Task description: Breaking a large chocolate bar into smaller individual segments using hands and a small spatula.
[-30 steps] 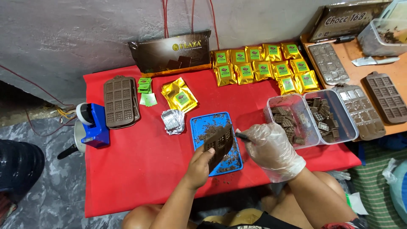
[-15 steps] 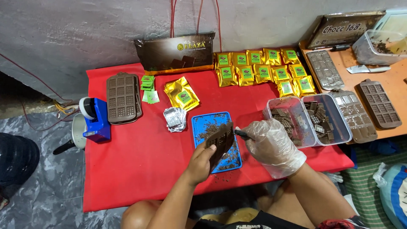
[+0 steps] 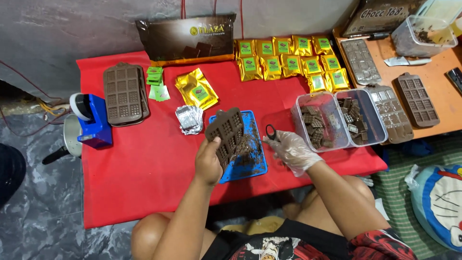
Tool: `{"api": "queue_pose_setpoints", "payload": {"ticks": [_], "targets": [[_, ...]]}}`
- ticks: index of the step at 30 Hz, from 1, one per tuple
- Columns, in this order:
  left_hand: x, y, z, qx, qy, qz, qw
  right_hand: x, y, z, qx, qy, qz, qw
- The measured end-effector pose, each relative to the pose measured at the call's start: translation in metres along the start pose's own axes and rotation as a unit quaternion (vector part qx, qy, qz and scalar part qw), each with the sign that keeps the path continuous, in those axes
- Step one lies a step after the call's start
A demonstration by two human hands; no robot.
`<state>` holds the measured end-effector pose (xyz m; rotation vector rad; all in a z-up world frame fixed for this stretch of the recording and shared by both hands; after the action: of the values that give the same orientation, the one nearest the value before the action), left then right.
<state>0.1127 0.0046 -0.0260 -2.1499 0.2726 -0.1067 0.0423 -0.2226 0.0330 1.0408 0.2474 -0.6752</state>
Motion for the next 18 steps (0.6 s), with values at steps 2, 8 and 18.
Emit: {"api": "queue_pose_setpoints", "payload": {"ticks": [2, 8, 18], "targets": [[0.002, 0.01, 0.009, -0.025, -0.006, 0.005, 1.0, 0.025, -0.028, -0.004, -0.034, 0.001, -0.003, 0.999], [0.002, 0.011, 0.011, -0.038, 0.007, 0.01, 0.999, 0.033, -0.06, -0.012, 0.149, 0.015, -0.052, 0.987], [-0.006, 0.0, 0.0, -0.054, 0.012, 0.007, 0.998, 0.004, -0.085, -0.021, 0.2, 0.009, -0.088, 0.976]]}}
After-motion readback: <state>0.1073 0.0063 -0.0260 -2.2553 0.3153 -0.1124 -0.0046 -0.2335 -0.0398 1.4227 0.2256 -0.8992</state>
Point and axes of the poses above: each hand's wrist, its own x-axis towards the middle knuckle, its own z-axis out of the back of the hand, y = z × x, the point moved 8 cm from there along x, towards the middle knuckle, and after that the axes turned 5 degrees about x, right-handed, at the moved point
